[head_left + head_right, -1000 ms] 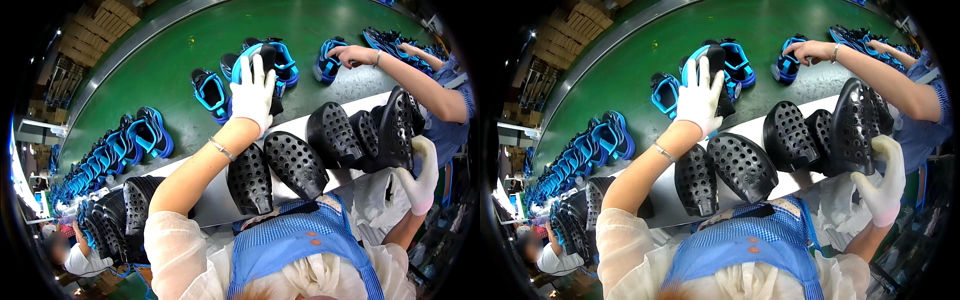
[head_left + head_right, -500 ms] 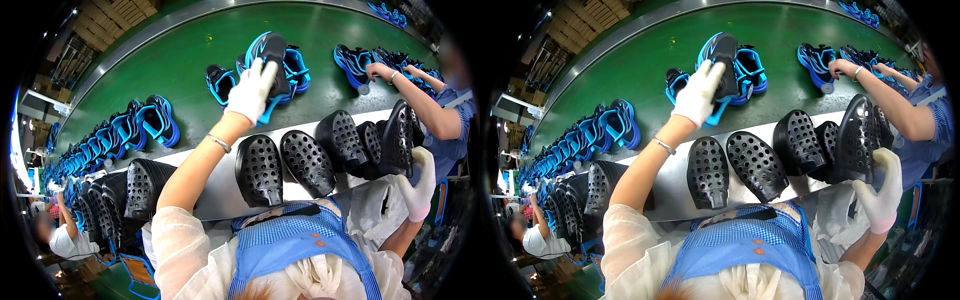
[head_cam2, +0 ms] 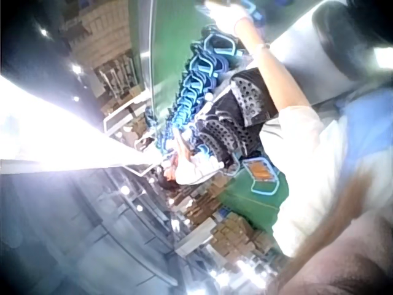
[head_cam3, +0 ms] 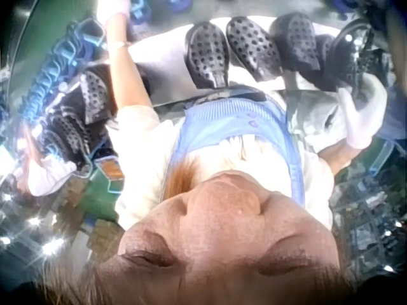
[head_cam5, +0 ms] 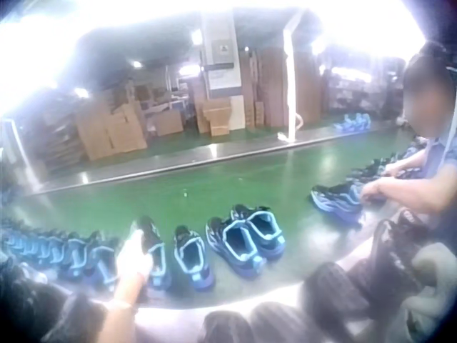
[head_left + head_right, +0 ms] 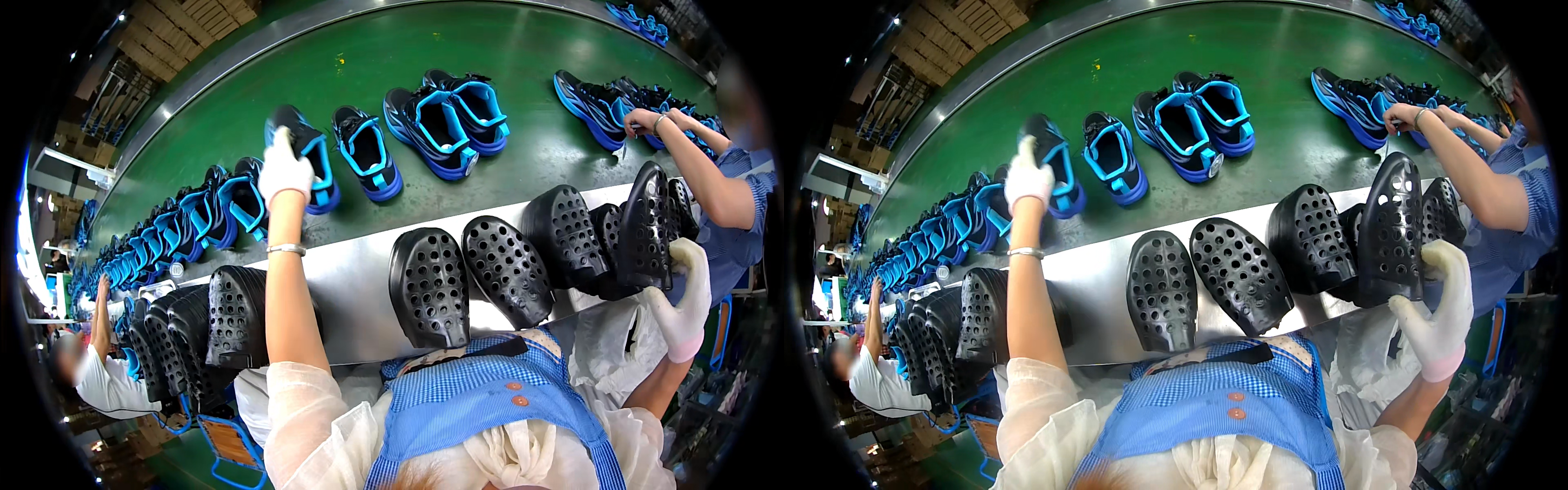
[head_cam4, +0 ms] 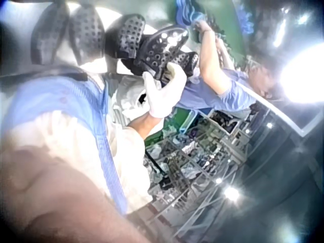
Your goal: The person picks up black shoe components, places them onto blue shoes moving along a conveyor belt, and then attaches a small round tag to the side of a shoe by pulling a plastic cord through a loop.
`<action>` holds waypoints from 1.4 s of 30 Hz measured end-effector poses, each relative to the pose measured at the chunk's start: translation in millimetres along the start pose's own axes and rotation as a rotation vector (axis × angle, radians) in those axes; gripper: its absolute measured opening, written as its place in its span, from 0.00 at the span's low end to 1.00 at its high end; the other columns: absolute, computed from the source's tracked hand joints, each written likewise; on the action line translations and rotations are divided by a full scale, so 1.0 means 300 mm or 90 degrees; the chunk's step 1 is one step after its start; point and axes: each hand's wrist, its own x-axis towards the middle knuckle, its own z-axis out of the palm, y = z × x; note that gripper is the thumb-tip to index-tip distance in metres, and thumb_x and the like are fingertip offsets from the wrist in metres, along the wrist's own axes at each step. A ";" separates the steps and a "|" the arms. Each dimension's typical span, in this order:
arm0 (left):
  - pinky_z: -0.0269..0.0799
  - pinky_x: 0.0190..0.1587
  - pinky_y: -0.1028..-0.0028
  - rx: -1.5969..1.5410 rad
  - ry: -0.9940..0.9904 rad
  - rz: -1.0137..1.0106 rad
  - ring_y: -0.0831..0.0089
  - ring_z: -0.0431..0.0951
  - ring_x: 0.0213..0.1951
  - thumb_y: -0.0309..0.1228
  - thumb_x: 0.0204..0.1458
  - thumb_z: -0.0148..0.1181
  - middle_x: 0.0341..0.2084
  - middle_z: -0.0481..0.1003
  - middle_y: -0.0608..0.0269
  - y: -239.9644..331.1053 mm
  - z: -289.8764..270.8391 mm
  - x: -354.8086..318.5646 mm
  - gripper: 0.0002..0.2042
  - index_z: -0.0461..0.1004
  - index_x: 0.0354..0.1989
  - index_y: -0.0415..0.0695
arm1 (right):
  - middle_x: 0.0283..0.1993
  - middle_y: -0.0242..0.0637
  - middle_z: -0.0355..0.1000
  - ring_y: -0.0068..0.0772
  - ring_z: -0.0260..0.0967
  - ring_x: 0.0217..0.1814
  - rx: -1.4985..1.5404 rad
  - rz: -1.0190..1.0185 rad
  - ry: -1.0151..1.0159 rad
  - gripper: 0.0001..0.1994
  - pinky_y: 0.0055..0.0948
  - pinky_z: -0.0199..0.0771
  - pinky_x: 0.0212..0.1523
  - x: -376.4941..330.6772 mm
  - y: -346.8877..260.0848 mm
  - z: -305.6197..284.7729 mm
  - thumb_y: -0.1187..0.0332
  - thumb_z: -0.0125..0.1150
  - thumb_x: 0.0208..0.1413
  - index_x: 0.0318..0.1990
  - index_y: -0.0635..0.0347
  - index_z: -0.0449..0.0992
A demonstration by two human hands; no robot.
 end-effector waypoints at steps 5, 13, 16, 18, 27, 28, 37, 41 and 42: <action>0.69 0.50 0.60 -0.239 -0.106 -0.003 0.48 0.75 0.45 0.33 0.44 0.50 0.41 0.76 0.44 0.025 0.199 -0.045 0.25 0.65 0.56 0.52 | 0.46 0.43 0.65 0.37 0.65 0.44 0.002 -0.003 -0.022 0.27 0.29 0.67 0.46 0.032 -0.009 0.034 0.79 0.62 0.26 0.44 0.67 0.68; 0.67 0.53 0.64 -0.295 -0.042 0.224 0.50 0.72 0.49 0.46 0.47 0.59 0.45 0.74 0.46 0.154 0.229 -0.034 0.28 0.68 0.55 0.45 | 0.46 0.44 0.66 0.39 0.67 0.44 0.024 -0.044 -0.056 0.28 0.30 0.68 0.46 0.120 -0.041 0.085 0.76 0.64 0.26 0.44 0.67 0.68; 0.68 0.51 0.64 -0.391 0.008 0.234 0.51 0.73 0.47 0.45 0.54 0.53 0.40 0.75 0.47 0.143 0.236 -0.018 0.21 0.71 0.51 0.44 | 0.46 0.44 0.67 0.39 0.67 0.45 0.032 -0.089 -0.096 0.29 0.30 0.69 0.45 0.167 -0.069 0.094 0.75 0.65 0.26 0.44 0.67 0.68; 0.68 0.47 0.61 -0.281 -0.114 0.101 0.48 0.73 0.44 0.47 0.57 0.46 0.35 0.75 0.45 0.163 0.208 -0.001 0.20 0.73 0.45 0.43 | 0.45 0.44 0.67 0.39 0.67 0.44 0.038 -0.100 -0.106 0.28 0.30 0.69 0.45 0.202 -0.087 0.116 0.74 0.66 0.26 0.44 0.67 0.69; 0.68 0.42 0.61 -0.411 -0.233 -0.038 0.49 0.73 0.37 0.48 0.59 0.41 0.32 0.74 0.44 0.089 0.227 0.045 0.23 0.73 0.35 0.39 | 0.43 0.43 0.67 0.41 0.68 0.43 0.093 -0.261 -0.249 0.25 0.31 0.70 0.44 0.370 -0.254 0.260 0.68 0.68 0.31 0.42 0.65 0.70; 0.69 0.43 0.62 -0.397 -0.201 -0.004 0.52 0.74 0.39 0.49 0.59 0.43 0.33 0.75 0.44 0.059 0.241 0.041 0.23 0.74 0.38 0.39 | 0.42 0.43 0.67 0.40 0.68 0.43 0.111 -0.271 -0.264 0.24 0.30 0.71 0.44 0.379 -0.278 0.282 0.69 0.68 0.32 0.42 0.65 0.70; 0.75 0.40 0.69 -0.913 -0.132 0.036 0.67 0.76 0.38 0.42 0.57 0.55 0.43 0.74 0.56 0.156 0.004 -0.193 0.24 0.66 0.56 0.37 | 0.37 0.42 0.67 0.42 0.68 0.38 0.137 -0.356 -0.268 0.21 0.33 0.71 0.39 0.448 -0.371 0.435 0.63 0.66 0.38 0.41 0.61 0.70; 0.74 0.46 0.62 -1.448 -0.516 -0.148 0.60 0.75 0.42 0.53 0.61 0.40 0.44 0.72 0.50 0.215 -0.045 -0.304 0.26 0.62 0.54 0.42 | 0.36 0.41 0.66 0.41 0.68 0.37 0.194 -0.403 -0.311 0.20 0.33 0.71 0.38 0.446 -0.430 0.462 0.62 0.66 0.39 0.40 0.61 0.71; 0.73 0.48 0.59 -1.513 -0.591 -0.164 0.58 0.75 0.43 0.54 0.61 0.37 0.43 0.73 0.49 0.217 -0.059 -0.320 0.26 0.63 0.52 0.43 | 0.35 0.41 0.66 0.41 0.68 0.37 0.215 -0.401 -0.332 0.20 0.33 0.71 0.38 0.441 -0.445 0.463 0.61 0.66 0.40 0.40 0.61 0.71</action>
